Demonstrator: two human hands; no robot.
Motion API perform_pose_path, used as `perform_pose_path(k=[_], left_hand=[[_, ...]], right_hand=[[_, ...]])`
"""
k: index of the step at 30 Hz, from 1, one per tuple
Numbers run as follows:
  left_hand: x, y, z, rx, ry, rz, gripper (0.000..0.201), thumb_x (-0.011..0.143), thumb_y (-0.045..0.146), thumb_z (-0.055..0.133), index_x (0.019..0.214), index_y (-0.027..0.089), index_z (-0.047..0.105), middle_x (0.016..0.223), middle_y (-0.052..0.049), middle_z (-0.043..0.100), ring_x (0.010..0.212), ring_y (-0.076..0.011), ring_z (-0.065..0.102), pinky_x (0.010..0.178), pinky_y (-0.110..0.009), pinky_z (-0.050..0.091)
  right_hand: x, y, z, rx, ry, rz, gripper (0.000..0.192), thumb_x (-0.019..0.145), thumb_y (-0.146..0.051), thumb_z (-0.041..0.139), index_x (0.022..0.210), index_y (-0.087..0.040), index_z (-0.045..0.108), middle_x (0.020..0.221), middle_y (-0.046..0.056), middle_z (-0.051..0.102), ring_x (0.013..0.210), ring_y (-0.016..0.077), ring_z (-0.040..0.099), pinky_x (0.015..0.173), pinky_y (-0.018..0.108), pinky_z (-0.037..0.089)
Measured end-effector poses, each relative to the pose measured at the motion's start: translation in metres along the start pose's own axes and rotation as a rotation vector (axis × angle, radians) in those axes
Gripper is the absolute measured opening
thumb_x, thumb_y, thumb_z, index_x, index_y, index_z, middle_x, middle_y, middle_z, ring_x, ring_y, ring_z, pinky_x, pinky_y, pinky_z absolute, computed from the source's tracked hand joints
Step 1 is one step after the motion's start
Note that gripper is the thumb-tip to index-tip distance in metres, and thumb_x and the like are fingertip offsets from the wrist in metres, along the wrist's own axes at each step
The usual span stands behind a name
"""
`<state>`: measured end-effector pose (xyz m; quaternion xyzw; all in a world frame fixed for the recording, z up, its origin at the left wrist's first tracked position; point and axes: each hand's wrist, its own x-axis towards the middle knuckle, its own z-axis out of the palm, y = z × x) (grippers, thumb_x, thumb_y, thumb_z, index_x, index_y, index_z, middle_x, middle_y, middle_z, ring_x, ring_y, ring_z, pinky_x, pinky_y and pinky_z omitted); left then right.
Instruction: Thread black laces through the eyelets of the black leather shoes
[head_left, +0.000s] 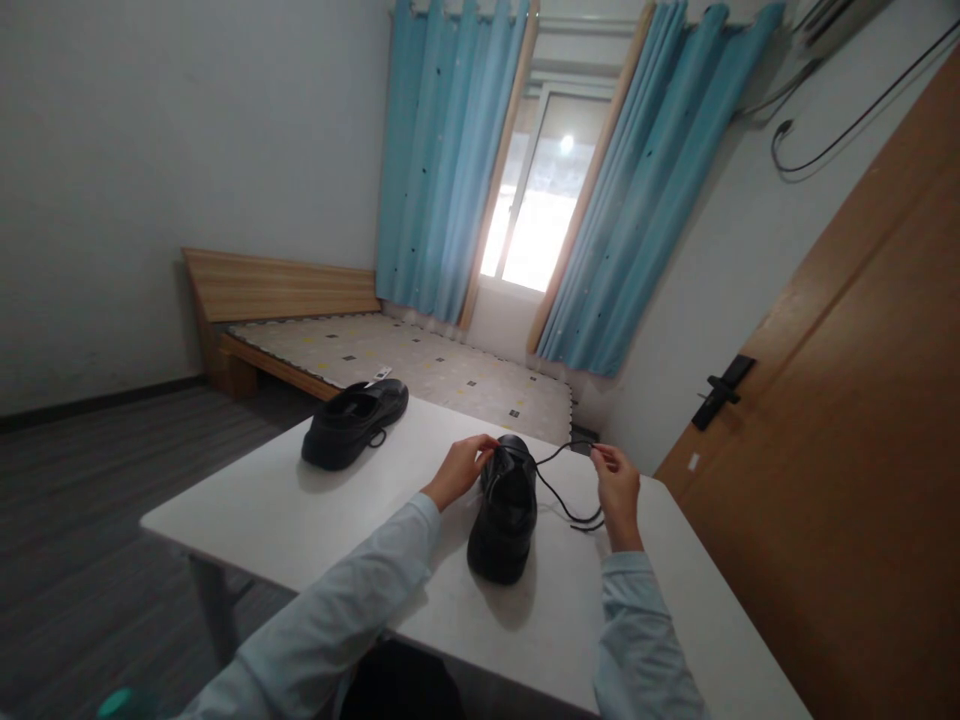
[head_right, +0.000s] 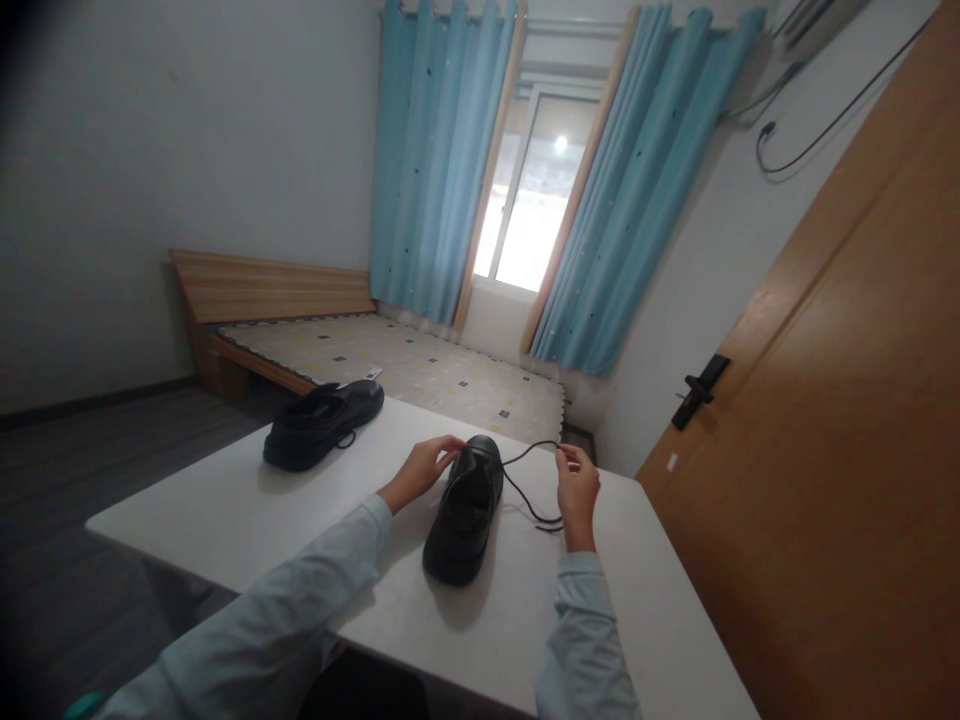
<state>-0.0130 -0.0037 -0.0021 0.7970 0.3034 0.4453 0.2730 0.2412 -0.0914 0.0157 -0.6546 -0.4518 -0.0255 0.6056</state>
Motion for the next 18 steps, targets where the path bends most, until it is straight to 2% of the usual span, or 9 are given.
perform_pose_path(k=[2,6,9,13,18], left_hand=[[0.000,0.000,0.000,0.008,0.005,0.002,0.017,0.082,0.021,0.051,0.089,0.019,0.066,0.089,-0.006,0.070,0.084,-0.0195,0.064,0.080,-0.031,0.047],[0.000,0.001,0.000,0.049,0.003,-0.004,0.017,0.082,0.019,0.050,0.089,0.018,0.066,0.090,-0.005,0.070,0.085,-0.0185,0.064,0.080,-0.029,0.047],[0.000,0.004,0.000,0.067,0.006,-0.018,0.017,0.082,0.018,0.050,0.088,0.018,0.066,0.089,-0.004,0.070,0.084,-0.0171,0.064,0.079,-0.027,0.047],[0.000,0.006,-0.001,0.047,0.019,-0.024,0.015,0.081,0.018,0.051,0.086,0.017,0.065,0.087,-0.004,0.070,0.082,-0.0161,0.064,0.079,-0.027,0.047],[0.000,0.006,0.000,-0.009,0.032,-0.041,0.012,0.080,0.019,0.053,0.084,0.017,0.065,0.085,-0.004,0.070,0.081,-0.0161,0.064,0.079,-0.027,0.048]], right_hand=[[-0.006,0.000,0.007,-0.127,-0.101,-0.047,0.031,0.073,-0.042,0.055,0.084,-0.016,0.068,0.080,0.008,0.065,0.070,0.0208,0.057,0.069,0.036,0.045],[-0.018,-0.008,0.022,-0.211,-0.120,-0.200,0.036,0.079,-0.044,0.049,0.092,-0.016,0.067,0.097,0.013,0.064,0.095,0.0260,0.056,0.088,0.044,0.040],[-0.027,-0.022,0.031,-0.173,-0.232,-0.252,0.043,0.080,-0.048,0.049,0.102,-0.013,0.063,0.107,0.015,0.061,0.104,0.0271,0.054,0.094,0.045,0.038],[-0.038,-0.036,0.038,-0.027,-0.477,-0.268,0.048,0.081,-0.050,0.051,0.117,-0.018,0.055,0.122,0.011,0.056,0.116,0.0250,0.049,0.101,0.043,0.035],[-0.049,-0.035,0.044,0.011,-0.600,-0.251,0.060,0.075,-0.049,0.060,0.126,-0.021,0.046,0.127,0.011,0.054,0.119,0.0265,0.048,0.102,0.045,0.034]])
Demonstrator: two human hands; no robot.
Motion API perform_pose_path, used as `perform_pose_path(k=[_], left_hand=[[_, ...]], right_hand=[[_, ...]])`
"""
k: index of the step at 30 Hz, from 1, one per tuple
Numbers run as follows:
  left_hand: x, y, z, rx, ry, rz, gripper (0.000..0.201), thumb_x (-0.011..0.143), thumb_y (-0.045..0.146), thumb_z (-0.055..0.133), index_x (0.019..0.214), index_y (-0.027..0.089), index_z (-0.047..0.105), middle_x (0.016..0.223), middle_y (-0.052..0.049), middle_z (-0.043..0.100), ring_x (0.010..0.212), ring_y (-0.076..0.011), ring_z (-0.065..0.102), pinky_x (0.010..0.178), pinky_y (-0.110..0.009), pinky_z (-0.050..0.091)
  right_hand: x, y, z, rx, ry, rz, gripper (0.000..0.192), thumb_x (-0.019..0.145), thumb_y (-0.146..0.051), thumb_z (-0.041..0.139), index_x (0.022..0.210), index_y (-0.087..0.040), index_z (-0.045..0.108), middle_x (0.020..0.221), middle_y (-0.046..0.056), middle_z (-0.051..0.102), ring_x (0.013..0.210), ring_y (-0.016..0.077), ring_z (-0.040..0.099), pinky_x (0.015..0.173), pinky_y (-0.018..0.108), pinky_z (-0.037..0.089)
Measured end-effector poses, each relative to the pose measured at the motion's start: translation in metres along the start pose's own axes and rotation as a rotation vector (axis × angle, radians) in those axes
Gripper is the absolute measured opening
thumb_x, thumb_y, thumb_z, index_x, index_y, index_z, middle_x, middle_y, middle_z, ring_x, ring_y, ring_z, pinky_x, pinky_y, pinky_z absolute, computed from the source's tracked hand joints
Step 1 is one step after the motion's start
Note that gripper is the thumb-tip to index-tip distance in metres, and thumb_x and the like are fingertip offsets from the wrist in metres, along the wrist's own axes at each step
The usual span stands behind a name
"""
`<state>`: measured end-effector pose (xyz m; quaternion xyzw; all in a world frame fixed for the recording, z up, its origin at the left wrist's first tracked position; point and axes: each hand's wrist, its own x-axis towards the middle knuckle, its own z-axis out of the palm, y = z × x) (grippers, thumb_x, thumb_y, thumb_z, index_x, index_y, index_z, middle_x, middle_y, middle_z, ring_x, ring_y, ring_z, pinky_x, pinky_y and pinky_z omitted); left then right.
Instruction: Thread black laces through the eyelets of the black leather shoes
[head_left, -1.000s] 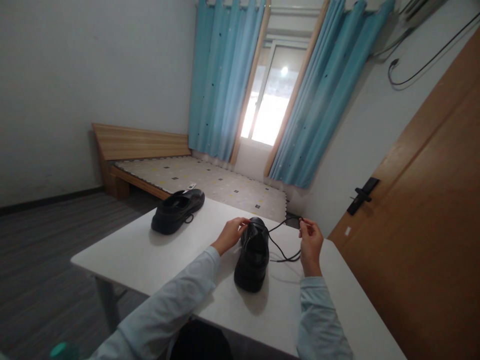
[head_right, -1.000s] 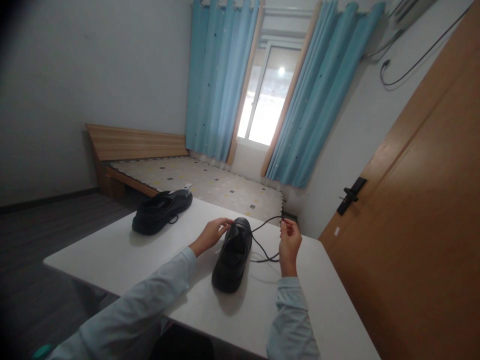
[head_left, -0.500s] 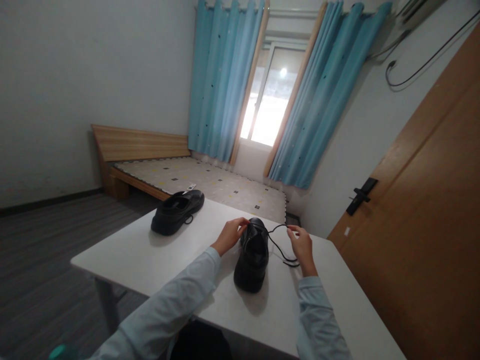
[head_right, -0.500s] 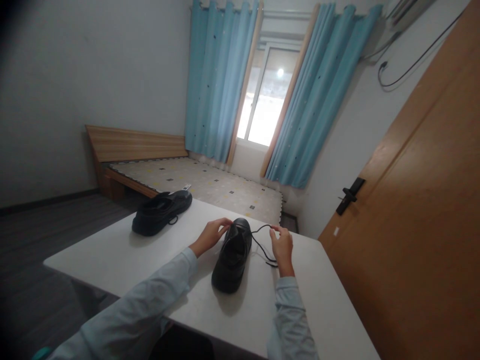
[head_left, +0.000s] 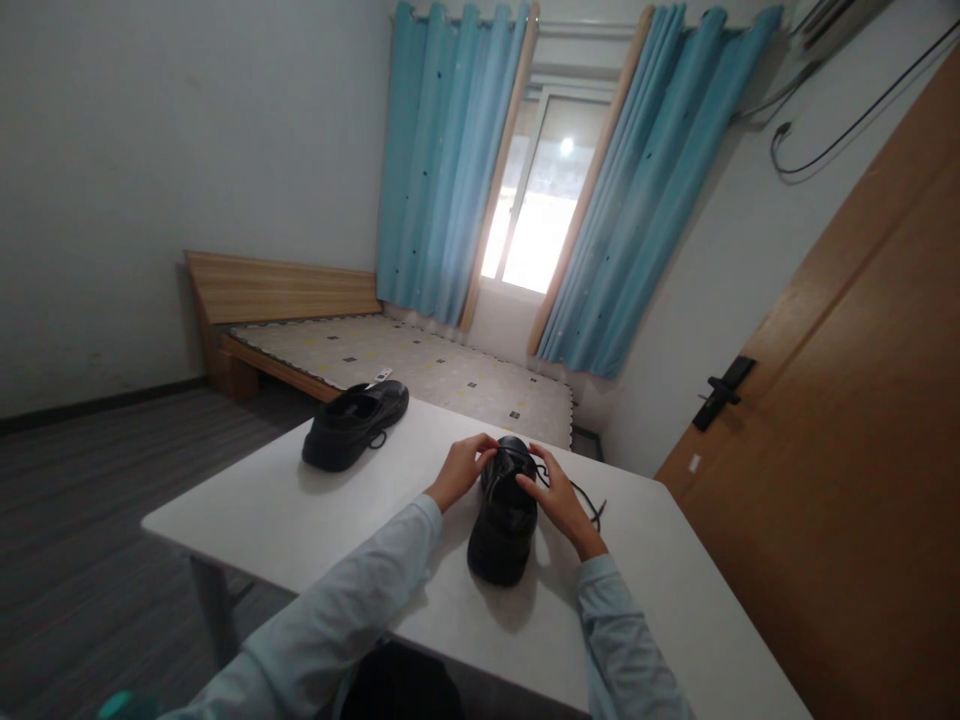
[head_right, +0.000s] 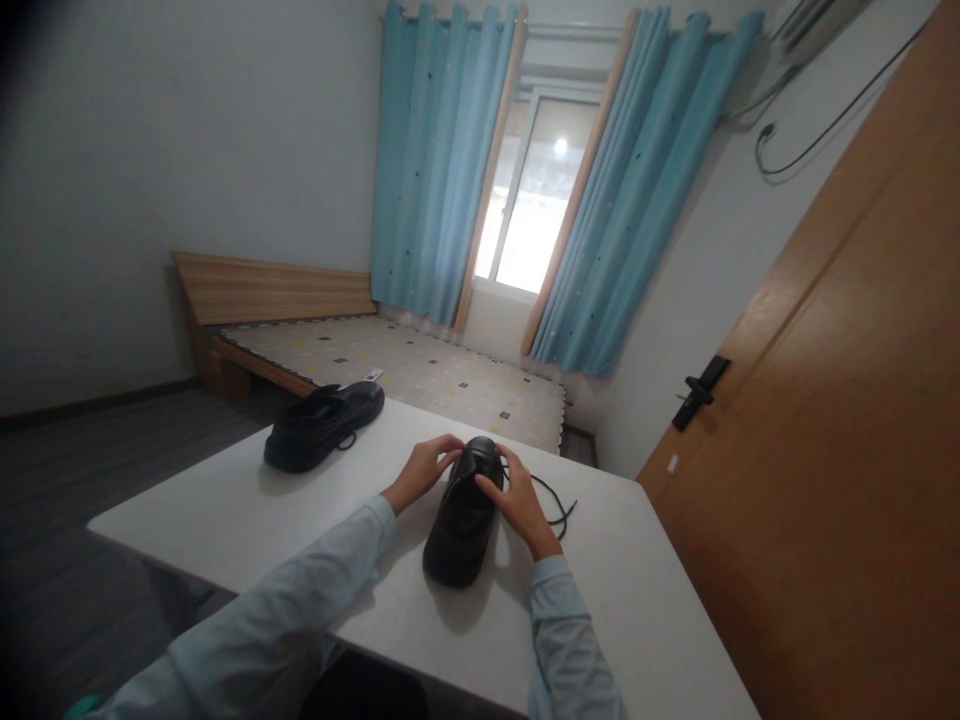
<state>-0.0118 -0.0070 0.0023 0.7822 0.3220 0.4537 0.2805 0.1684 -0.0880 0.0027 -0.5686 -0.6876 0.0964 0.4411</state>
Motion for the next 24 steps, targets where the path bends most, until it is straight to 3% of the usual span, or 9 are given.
perform_pose_path(k=[19,24], left_hand=[[0.010,-0.023,0.015,-0.207,0.079,-0.143,0.005,0.076,0.021,0.055,0.073,0.017,0.055,0.076,-0.002,0.062,0.074,-0.0155,0.060,0.073,-0.029,0.047],[0.012,-0.021,0.015,-0.444,0.117,-0.215,0.008,0.079,0.023,0.051,0.075,0.017,0.047,0.076,-0.002,0.062,0.078,-0.0156,0.061,0.076,-0.031,0.047]], right_hand=[[-0.005,0.009,0.010,-0.051,-0.037,0.048,0.061,0.076,-0.050,0.055,0.128,-0.019,0.042,0.129,0.012,0.050,0.122,0.0270,0.043,0.105,0.046,0.030],[-0.006,0.019,0.014,-0.068,-0.002,0.028,0.062,0.077,-0.049,0.054,0.129,-0.019,0.040,0.128,0.012,0.050,0.121,0.0271,0.043,0.104,0.046,0.030]])
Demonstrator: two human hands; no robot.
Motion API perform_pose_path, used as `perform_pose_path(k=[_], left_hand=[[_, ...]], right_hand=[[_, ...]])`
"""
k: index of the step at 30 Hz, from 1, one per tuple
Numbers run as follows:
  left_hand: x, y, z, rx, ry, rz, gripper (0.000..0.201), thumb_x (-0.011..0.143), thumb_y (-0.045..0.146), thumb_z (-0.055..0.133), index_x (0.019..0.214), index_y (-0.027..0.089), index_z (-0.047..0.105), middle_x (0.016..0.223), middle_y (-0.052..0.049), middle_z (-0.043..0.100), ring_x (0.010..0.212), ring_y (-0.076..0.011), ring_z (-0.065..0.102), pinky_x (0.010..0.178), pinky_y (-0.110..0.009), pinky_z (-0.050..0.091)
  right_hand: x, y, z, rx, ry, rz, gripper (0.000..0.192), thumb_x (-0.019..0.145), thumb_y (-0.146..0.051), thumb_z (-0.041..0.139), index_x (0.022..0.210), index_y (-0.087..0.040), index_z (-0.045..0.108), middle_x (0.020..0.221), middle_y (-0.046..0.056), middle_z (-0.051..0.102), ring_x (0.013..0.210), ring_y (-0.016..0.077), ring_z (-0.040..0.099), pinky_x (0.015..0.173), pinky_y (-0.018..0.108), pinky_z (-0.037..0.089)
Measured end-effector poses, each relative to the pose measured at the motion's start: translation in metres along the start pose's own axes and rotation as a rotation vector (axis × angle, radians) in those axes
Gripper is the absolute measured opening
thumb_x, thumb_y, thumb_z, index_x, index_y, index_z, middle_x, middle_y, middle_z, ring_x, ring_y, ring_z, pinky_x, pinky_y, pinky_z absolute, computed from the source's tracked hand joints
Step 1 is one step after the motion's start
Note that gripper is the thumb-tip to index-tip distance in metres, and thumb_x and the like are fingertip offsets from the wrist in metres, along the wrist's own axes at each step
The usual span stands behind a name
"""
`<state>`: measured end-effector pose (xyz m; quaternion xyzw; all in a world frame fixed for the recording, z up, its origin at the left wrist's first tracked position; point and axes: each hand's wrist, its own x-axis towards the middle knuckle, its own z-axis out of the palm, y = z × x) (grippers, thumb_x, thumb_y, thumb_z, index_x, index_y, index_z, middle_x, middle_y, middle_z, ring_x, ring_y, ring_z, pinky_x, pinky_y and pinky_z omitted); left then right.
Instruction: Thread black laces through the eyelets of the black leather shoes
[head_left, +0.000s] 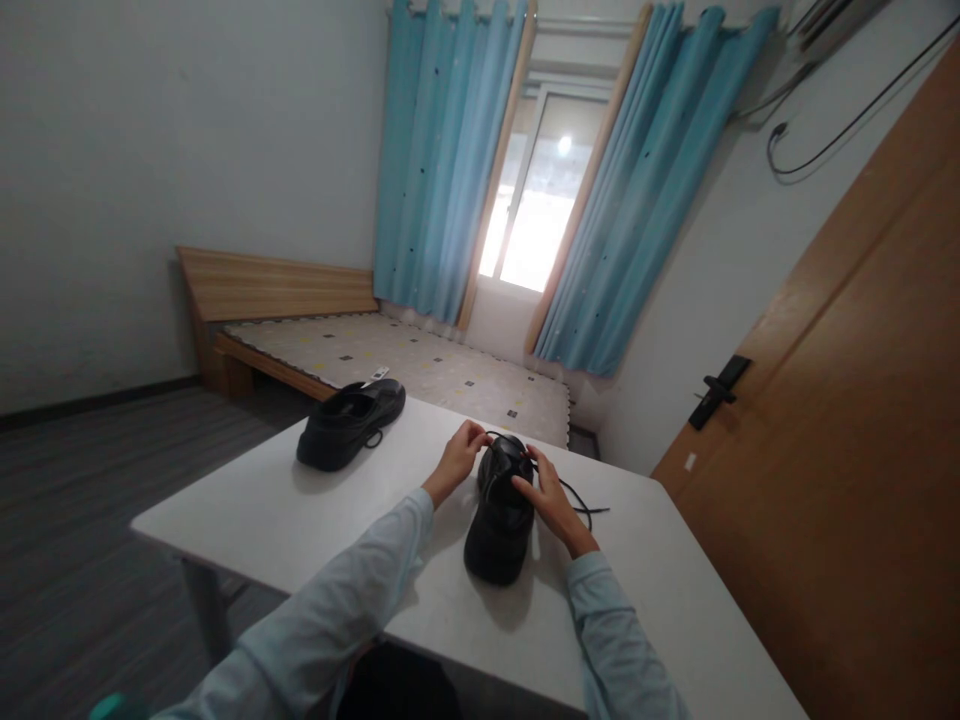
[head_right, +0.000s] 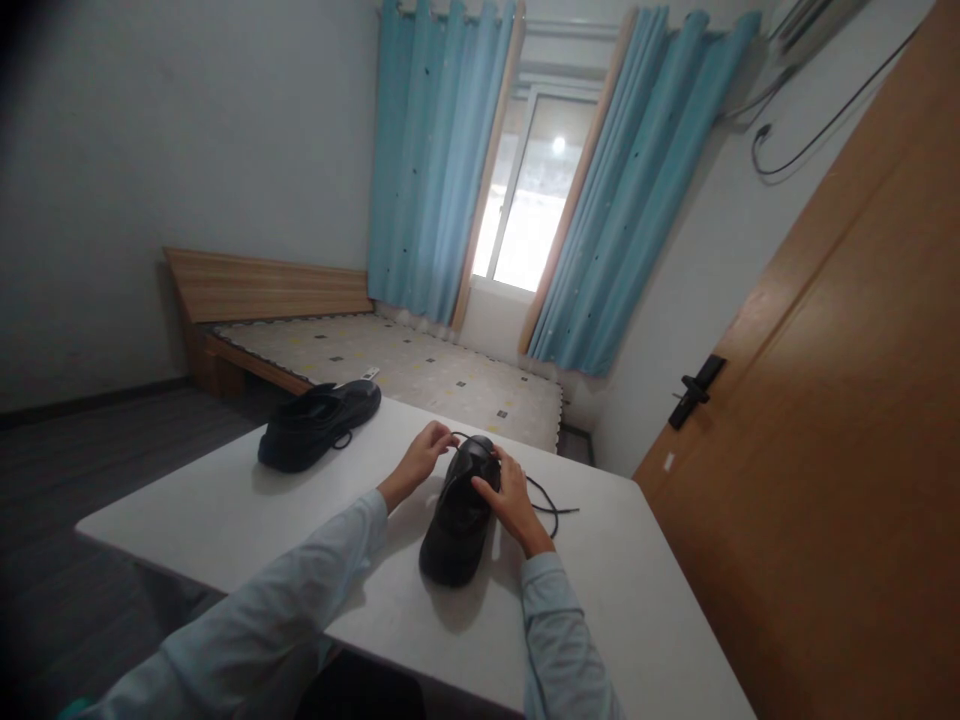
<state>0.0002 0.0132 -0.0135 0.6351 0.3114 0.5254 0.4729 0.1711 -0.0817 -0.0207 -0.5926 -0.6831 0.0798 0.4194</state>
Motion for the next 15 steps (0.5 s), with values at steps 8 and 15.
perform_pose_path(k=[8,15], left_hand=[[-0.002,0.016,-0.007,-0.372,0.057,-0.038,0.016,0.083,0.031,0.049,0.081,0.018,0.040,0.071,0.002,0.056,0.068,-0.0110,0.060,0.076,-0.033,0.050],[0.004,0.020,-0.023,-0.283,0.212,0.000,0.017,0.077,0.030,0.054,0.081,0.016,0.046,0.071,0.004,0.047,0.059,-0.0062,0.050,0.062,-0.025,0.053]], right_hand=[[-0.001,0.001,0.000,-0.014,-0.011,0.055,0.062,0.077,-0.048,0.053,0.131,-0.020,0.038,0.128,0.011,0.049,0.122,0.0276,0.041,0.105,0.048,0.026],[-0.002,0.004,0.001,-0.007,-0.011,0.057,0.061,0.078,-0.048,0.052,0.131,-0.022,0.038,0.129,0.010,0.048,0.122,0.0271,0.041,0.105,0.048,0.025]])
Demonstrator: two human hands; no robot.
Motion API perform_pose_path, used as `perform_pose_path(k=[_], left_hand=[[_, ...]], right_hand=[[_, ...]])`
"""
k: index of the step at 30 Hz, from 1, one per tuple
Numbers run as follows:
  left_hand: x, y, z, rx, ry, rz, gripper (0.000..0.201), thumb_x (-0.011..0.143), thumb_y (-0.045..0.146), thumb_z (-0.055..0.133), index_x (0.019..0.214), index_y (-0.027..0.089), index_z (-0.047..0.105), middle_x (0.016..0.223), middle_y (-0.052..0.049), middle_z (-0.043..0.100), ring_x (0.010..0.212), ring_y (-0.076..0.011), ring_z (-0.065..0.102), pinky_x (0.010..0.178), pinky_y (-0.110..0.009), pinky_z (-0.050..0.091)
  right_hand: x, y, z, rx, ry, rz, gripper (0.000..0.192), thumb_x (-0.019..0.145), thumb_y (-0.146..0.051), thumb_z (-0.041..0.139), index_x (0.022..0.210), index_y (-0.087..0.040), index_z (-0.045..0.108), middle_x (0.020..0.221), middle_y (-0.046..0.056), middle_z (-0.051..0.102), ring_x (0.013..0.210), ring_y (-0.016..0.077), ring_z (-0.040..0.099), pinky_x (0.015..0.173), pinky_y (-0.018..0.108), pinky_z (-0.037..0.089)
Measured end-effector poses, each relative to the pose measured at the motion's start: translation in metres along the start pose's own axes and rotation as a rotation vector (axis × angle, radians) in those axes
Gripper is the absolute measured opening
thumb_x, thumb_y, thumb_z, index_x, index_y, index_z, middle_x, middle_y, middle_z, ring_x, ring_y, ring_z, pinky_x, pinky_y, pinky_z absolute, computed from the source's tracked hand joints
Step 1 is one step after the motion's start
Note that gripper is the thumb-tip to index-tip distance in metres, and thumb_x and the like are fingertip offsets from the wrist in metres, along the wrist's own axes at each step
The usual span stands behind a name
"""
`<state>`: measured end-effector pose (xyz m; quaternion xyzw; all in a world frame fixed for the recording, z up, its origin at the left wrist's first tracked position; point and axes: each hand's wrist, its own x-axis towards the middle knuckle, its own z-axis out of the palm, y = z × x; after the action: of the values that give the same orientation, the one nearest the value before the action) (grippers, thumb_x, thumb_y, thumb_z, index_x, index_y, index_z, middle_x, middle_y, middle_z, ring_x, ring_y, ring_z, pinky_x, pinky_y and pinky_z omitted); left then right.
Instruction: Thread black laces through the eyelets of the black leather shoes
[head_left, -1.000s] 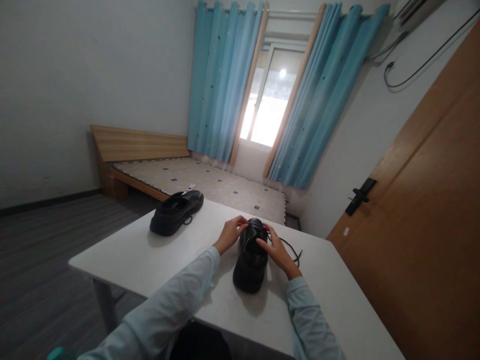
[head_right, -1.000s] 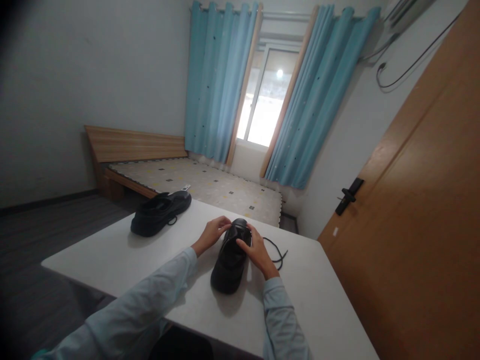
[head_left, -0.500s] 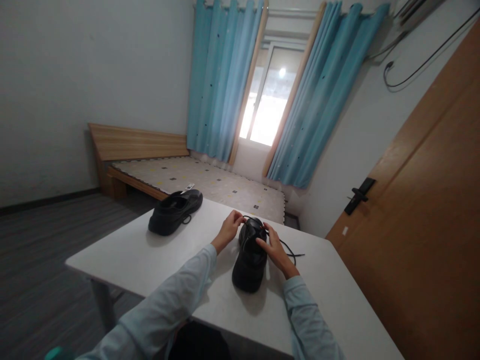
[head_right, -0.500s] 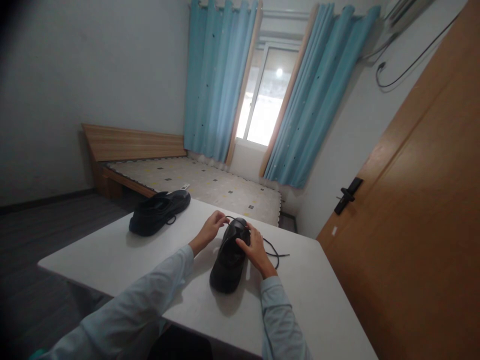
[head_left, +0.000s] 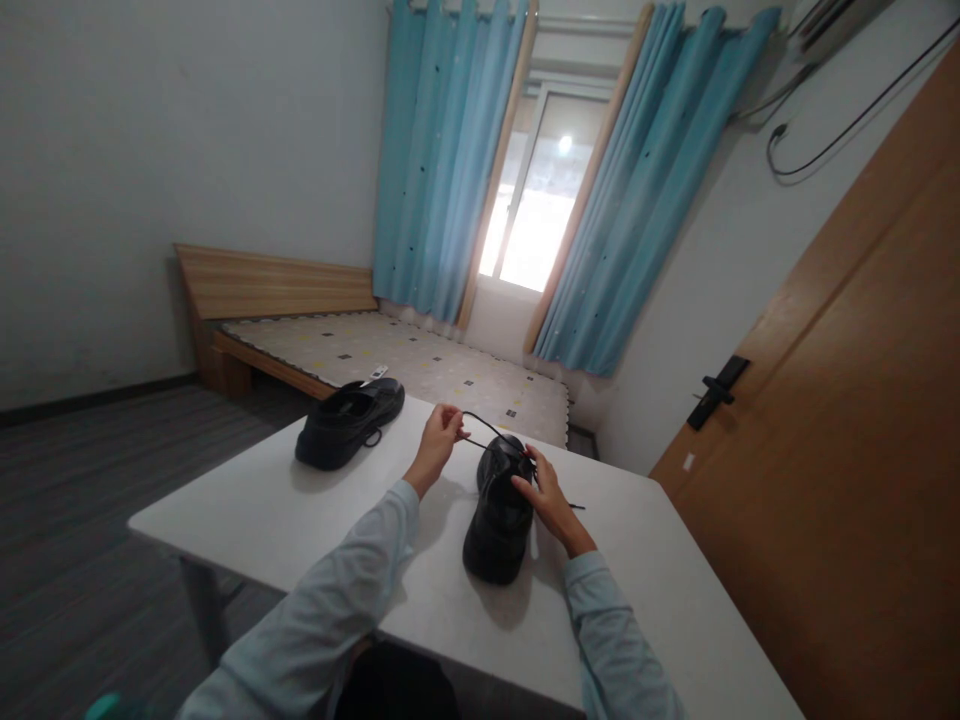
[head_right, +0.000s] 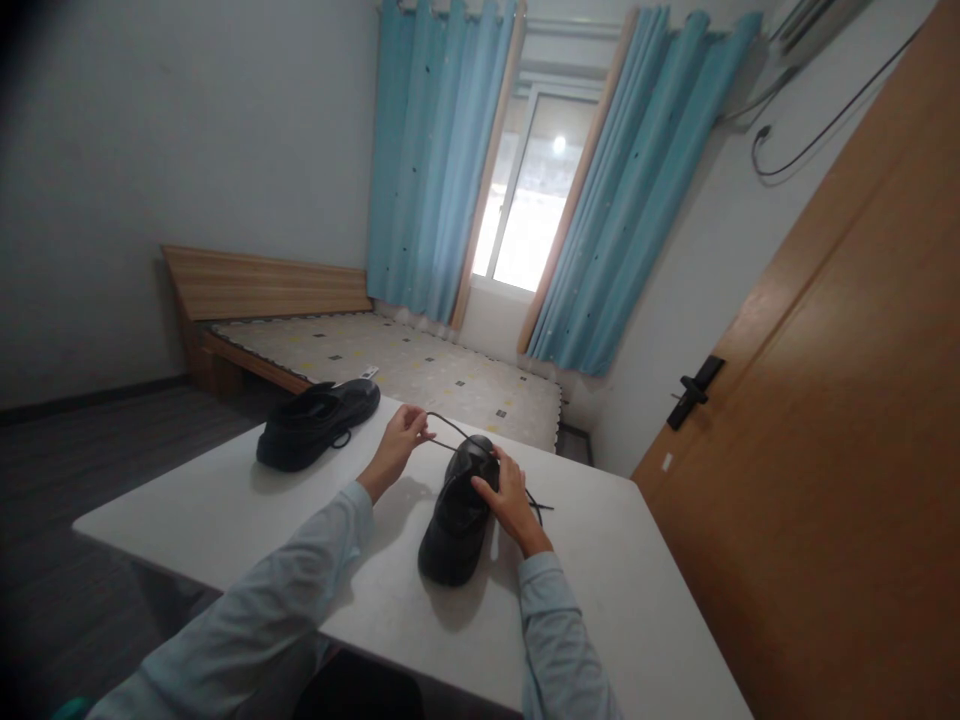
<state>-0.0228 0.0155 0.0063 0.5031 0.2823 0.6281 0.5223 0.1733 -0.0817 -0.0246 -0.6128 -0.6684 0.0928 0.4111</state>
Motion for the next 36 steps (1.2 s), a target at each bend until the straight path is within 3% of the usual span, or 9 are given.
perform_pose_path(k=[5,8,12,17,21,25,29,32,36], left_hand=[[0.001,0.008,-0.008,0.277,-0.009,0.058,0.017,0.074,0.031,0.055,0.080,0.015,0.052,0.067,0.002,0.052,0.052,-0.0082,0.050,0.046,-0.020,0.047],[-0.001,0.011,-0.012,0.554,-0.172,0.081,0.014,0.073,0.026,0.056,0.081,0.016,0.061,0.067,-0.001,0.059,0.056,-0.0119,0.055,0.048,-0.020,0.045],[-0.002,0.006,-0.015,0.842,-0.423,0.183,0.016,0.071,0.022,0.059,0.082,0.021,0.071,0.070,-0.004,0.068,0.068,-0.0175,0.062,0.066,-0.026,0.045],[0.003,-0.005,-0.022,0.992,-0.582,0.178,0.009,0.064,0.018,0.064,0.065,0.022,0.072,0.063,-0.004,0.067,0.065,-0.0192,0.062,0.066,-0.025,0.042],[0.006,-0.003,-0.029,0.993,-0.495,0.163,0.009,0.063,0.021,0.065,0.055,0.021,0.067,0.059,-0.004,0.064,0.063,-0.0190,0.060,0.066,-0.025,0.042],[0.007,0.008,-0.032,0.958,-0.320,0.161,0.014,0.074,0.026,0.056,0.065,0.020,0.066,0.071,-0.006,0.067,0.071,-0.0195,0.060,0.068,-0.027,0.041],[0.011,0.011,-0.033,0.830,-0.161,0.095,0.018,0.078,0.030,0.050,0.068,0.018,0.060,0.070,-0.004,0.064,0.070,-0.0175,0.057,0.068,-0.027,0.043],[0.013,0.010,-0.031,0.556,-0.077,0.006,0.020,0.080,0.033,0.048,0.071,0.017,0.055,0.074,-0.004,0.063,0.075,-0.0173,0.059,0.069,-0.028,0.046],[0.011,0.014,-0.026,-0.055,-0.007,-0.129,0.022,0.086,0.034,0.042,0.077,0.015,0.049,0.085,-0.006,0.062,0.085,-0.0174,0.063,0.075,-0.034,0.051]], right_hand=[[0.000,0.002,0.000,0.001,-0.001,-0.010,0.061,0.079,-0.048,0.052,0.132,-0.022,0.037,0.130,0.010,0.048,0.123,0.0274,0.040,0.106,0.049,0.023],[0.001,0.001,0.000,-0.003,0.002,-0.014,0.061,0.079,-0.048,0.052,0.132,-0.022,0.038,0.131,0.010,0.048,0.124,0.0280,0.039,0.106,0.048,0.023],[0.002,0.001,0.001,-0.005,0.007,-0.021,0.062,0.078,-0.048,0.052,0.132,-0.020,0.037,0.131,0.011,0.048,0.123,0.0280,0.039,0.105,0.048,0.025],[0.002,0.004,0.003,-0.005,0.007,-0.010,0.062,0.079,-0.047,0.050,0.133,-0.020,0.037,0.131,0.010,0.047,0.125,0.0278,0.037,0.106,0.048,0.023],[0.002,0.006,0.003,-0.011,0.016,-0.007,0.060,0.079,-0.047,0.051,0.132,-0.023,0.036,0.131,0.009,0.047,0.125,0.0277,0.037,0.106,0.048,0.023],[0.001,0.008,0.003,-0.008,0.022,-0.011,0.061,0.078,-0.046,0.051,0.132,-0.022,0.037,0.130,0.010,0.047,0.124,0.0283,0.038,0.105,0.049,0.024],[0.001,0.009,0.000,-0.004,0.018,-0.010,0.060,0.078,-0.046,0.052,0.132,-0.023,0.037,0.131,0.009,0.048,0.123,0.0283,0.039,0.105,0.049,0.025],[0.001,0.008,-0.003,-0.002,-0.023,-0.005,0.061,0.079,-0.046,0.052,0.133,-0.024,0.037,0.132,0.009,0.047,0.124,0.0283,0.039,0.105,0.048,0.026],[0.001,0.005,-0.006,0.007,-0.045,0.010,0.062,0.078,-0.046,0.051,0.133,-0.021,0.036,0.133,0.010,0.046,0.125,0.0282,0.038,0.105,0.048,0.025]])
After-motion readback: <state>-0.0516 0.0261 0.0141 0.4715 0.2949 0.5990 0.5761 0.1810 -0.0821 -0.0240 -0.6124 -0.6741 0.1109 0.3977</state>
